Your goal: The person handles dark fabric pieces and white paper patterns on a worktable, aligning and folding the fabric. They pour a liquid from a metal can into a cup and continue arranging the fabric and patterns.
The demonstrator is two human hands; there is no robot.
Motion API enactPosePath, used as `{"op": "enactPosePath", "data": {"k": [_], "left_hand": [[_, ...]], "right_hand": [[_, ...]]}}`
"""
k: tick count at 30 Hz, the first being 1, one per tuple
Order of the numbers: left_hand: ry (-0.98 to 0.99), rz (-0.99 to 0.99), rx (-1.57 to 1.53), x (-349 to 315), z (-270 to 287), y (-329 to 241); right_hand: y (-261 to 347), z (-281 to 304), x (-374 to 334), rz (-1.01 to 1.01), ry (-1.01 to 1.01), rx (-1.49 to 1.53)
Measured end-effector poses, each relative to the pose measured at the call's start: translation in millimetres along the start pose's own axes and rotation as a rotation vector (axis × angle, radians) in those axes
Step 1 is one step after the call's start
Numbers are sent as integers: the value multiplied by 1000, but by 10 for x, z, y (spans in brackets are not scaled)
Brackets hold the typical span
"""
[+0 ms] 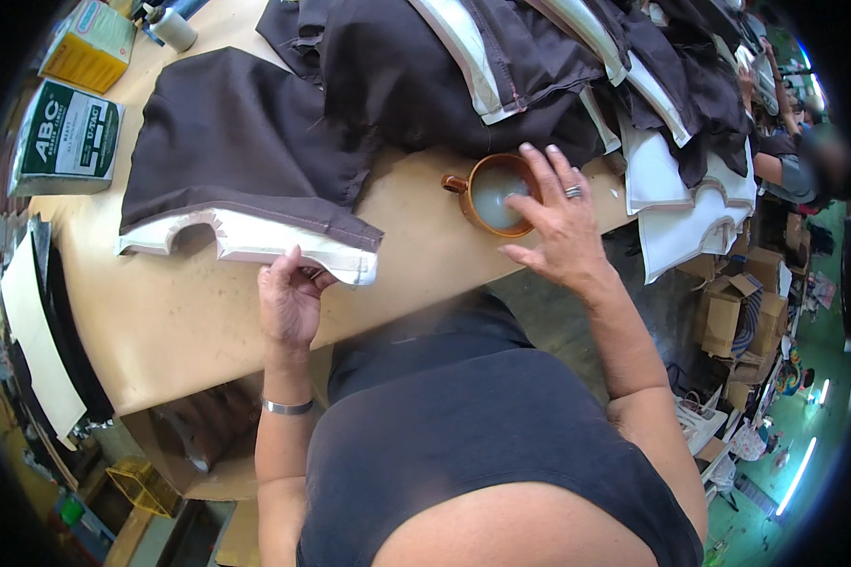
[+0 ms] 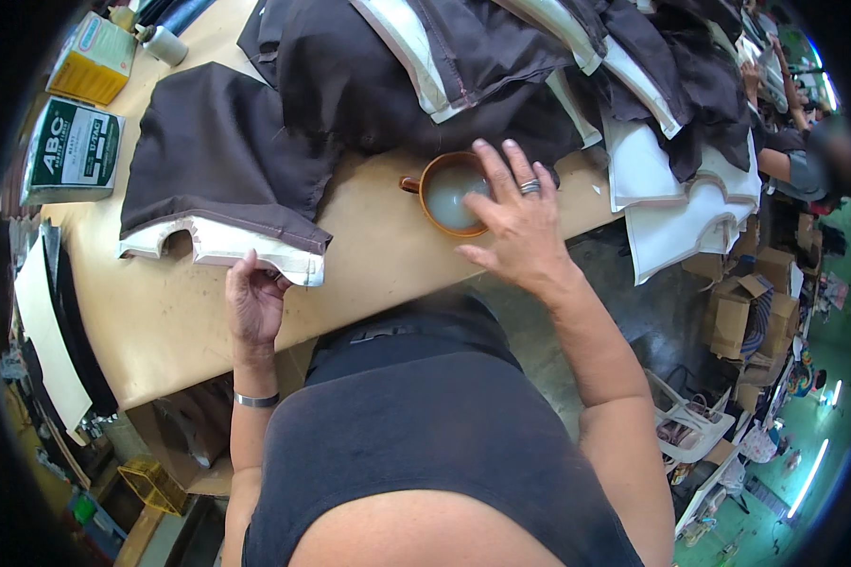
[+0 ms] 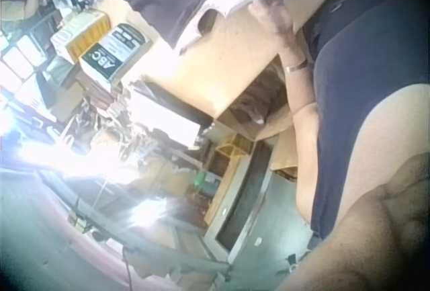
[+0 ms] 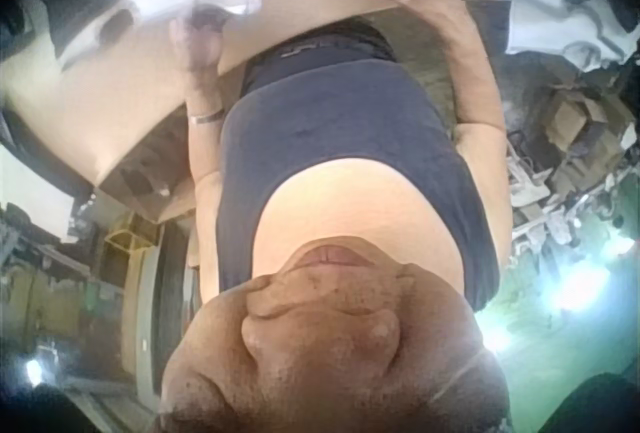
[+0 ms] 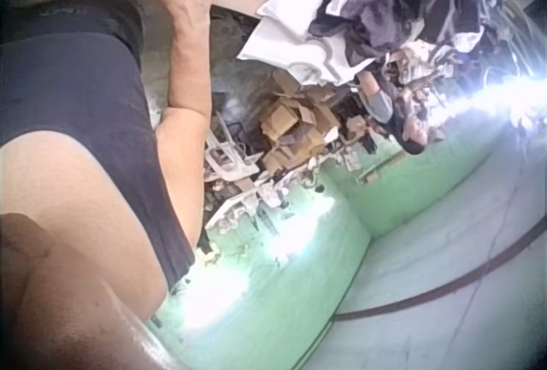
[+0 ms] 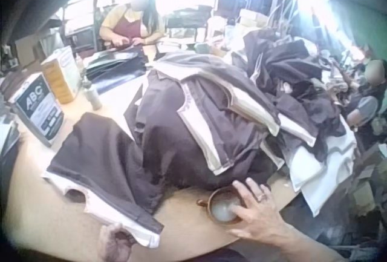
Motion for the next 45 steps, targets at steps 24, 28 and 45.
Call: {"op": "enactPosePath", "data": {"k": [24,28,45], "left_hand": [[206,-23,45,-87,-556,-178],[189,-51,99,-81,-556,-189],[158,-415,-100,-278,147,-1009]], "right_hand": [[717,138,463,239,-550,1183],[774,213,484,164,-645,1202],[175,-88,-270,-9,-176,-116]]}}
Point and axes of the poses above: each hand's wrist, its own x-axis towards the middle knuckle, its own z-axis out of the back of the hand, y = z × x, the point moved 5 cm from there along x, towards the middle knuckle, and after that the axes turned 14 degrees about z, right-handed, at the moved point
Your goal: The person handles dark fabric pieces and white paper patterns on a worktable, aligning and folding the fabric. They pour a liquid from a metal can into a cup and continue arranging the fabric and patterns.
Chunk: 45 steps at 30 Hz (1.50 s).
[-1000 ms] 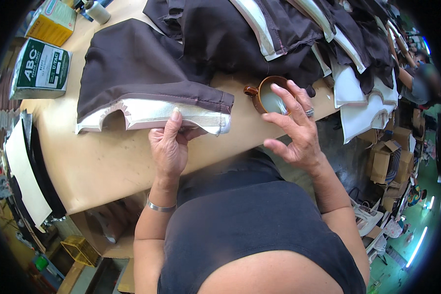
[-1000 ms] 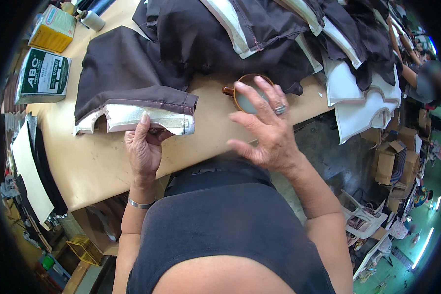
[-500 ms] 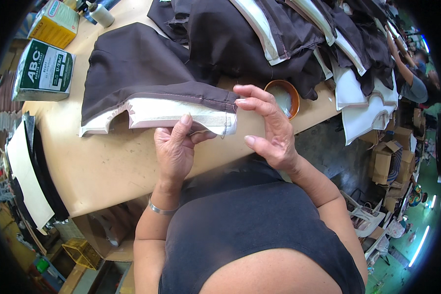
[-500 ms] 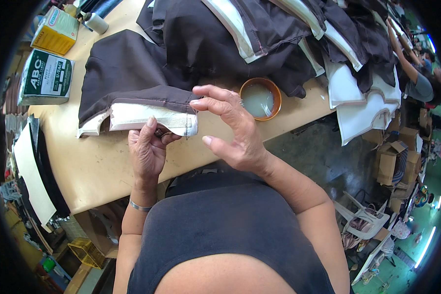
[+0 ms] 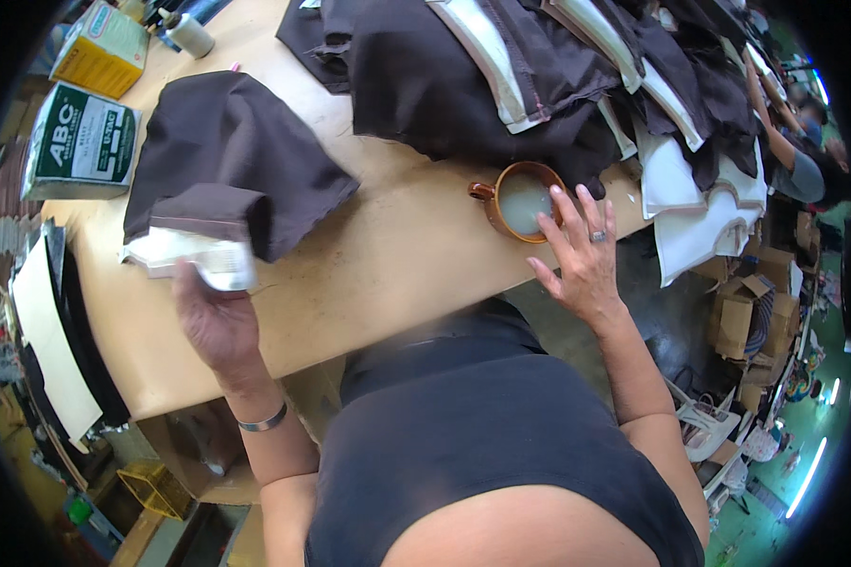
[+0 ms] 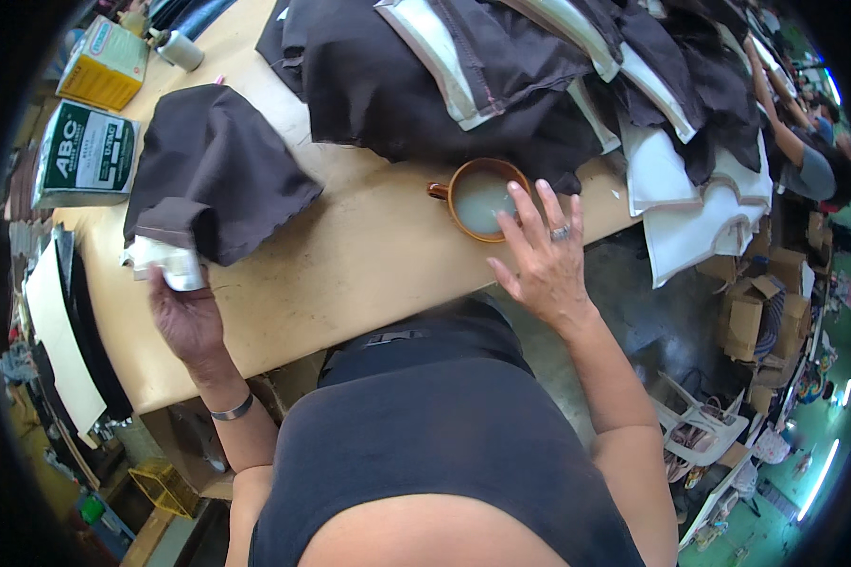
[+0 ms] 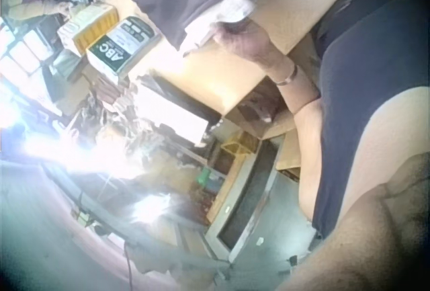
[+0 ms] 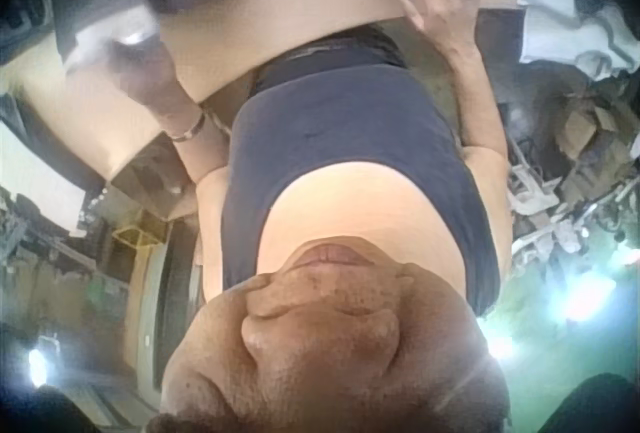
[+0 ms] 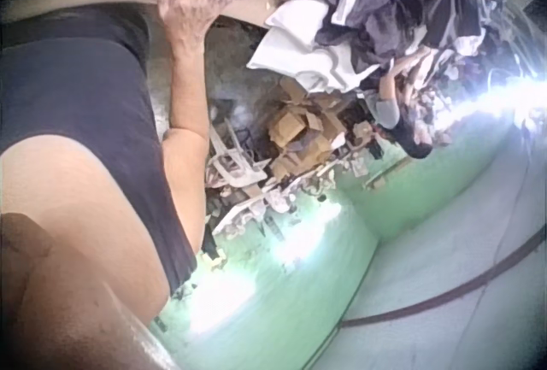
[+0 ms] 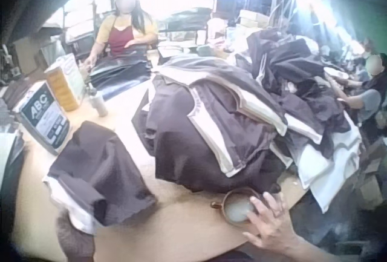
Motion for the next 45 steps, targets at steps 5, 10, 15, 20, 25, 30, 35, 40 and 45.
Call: {"op": "enactPosePath", "data": {"k": [5,10,15,20,25,30,35,40,45], "left_hand": [[323,-270,83,-168,-175,-532],[-369,-563,540,-561,325,-1208],[-1063,-559,1284,-1036,471,-1641],[-1239,-642,1160,-1378,720,-2049],[-1245,-894,1119,-1530,715,-2310],[-1013,-1193,1283,-1336,470,-2351],[-205,-950,1429,-436,3,-1297],[43,-62,1382,117,-475,-142],[208,51,1312,106,-527,136]], "right_hand": [[124,-64,-102,84,71,-176],[297,-5,-87,135,118,-164],[242,119,-18,125,14,-27],[236,37,-28,61,187,-129],[393,84,-1,98,140,-80],[406,42,59,-6,165,-123],[553,14,122,-42,188,-163],[679,166,343,-43,84,-47],[861,514,853,18,-364,532]]}}
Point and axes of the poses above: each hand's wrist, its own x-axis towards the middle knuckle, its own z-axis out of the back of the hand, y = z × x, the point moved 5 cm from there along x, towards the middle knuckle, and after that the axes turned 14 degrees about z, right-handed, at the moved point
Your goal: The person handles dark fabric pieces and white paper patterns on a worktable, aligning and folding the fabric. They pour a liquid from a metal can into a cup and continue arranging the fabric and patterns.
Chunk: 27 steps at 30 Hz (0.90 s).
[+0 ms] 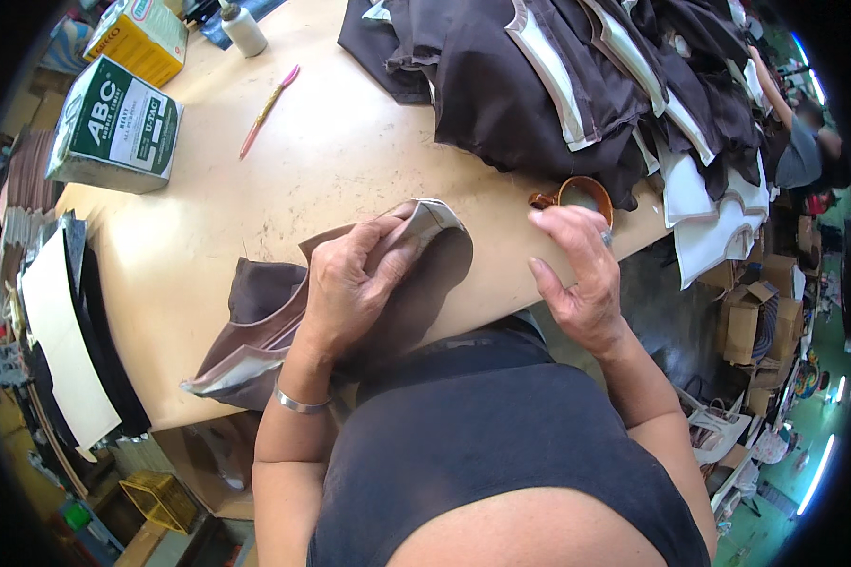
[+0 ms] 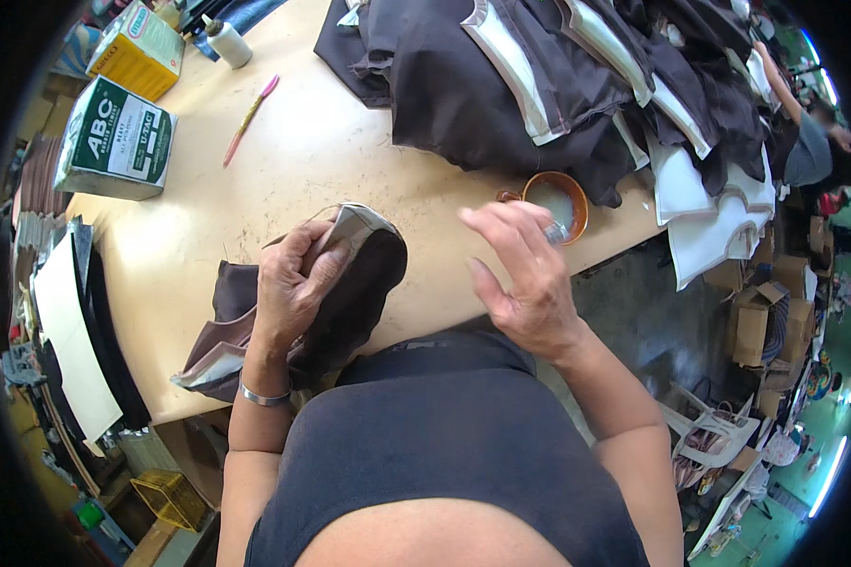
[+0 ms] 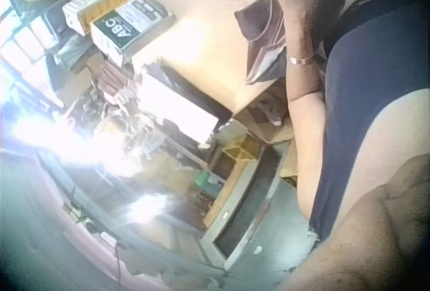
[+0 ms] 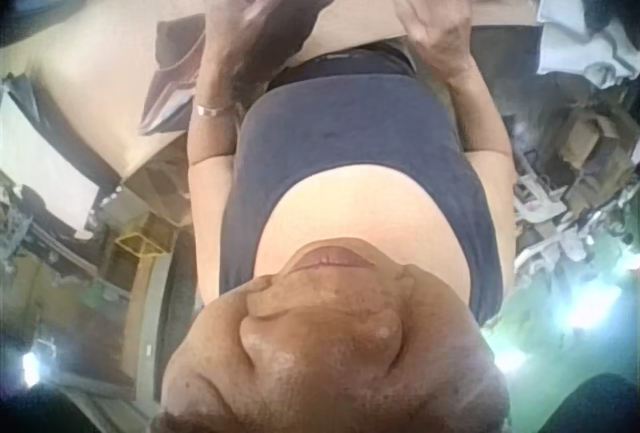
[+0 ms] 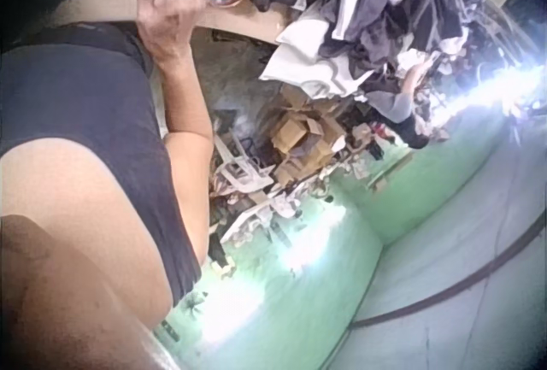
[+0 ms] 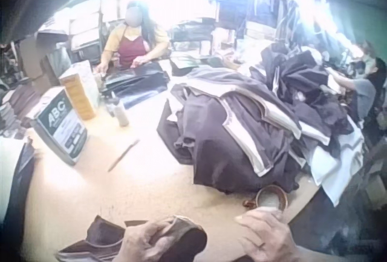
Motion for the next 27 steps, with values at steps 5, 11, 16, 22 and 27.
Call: {"op": "enactPosePath", "data": {"k": [5,11,16,22,27], "left_hand": [[46,19,36,30,26,-47],[5,27,122,122,22,33],[-121,-274,289,260,44,-51],[181,182,-36,315,-132,197],[209,277,-110,310,-124,264]], "right_hand": [[103,-289,484,-80,-137,394],[-116,-656,563,-447,-85,808],[-262,-791,491,-560,-154,1083],[-225,-725,490,-131,-79,462],[-417,-909,396,-666,-110,1235]]}}
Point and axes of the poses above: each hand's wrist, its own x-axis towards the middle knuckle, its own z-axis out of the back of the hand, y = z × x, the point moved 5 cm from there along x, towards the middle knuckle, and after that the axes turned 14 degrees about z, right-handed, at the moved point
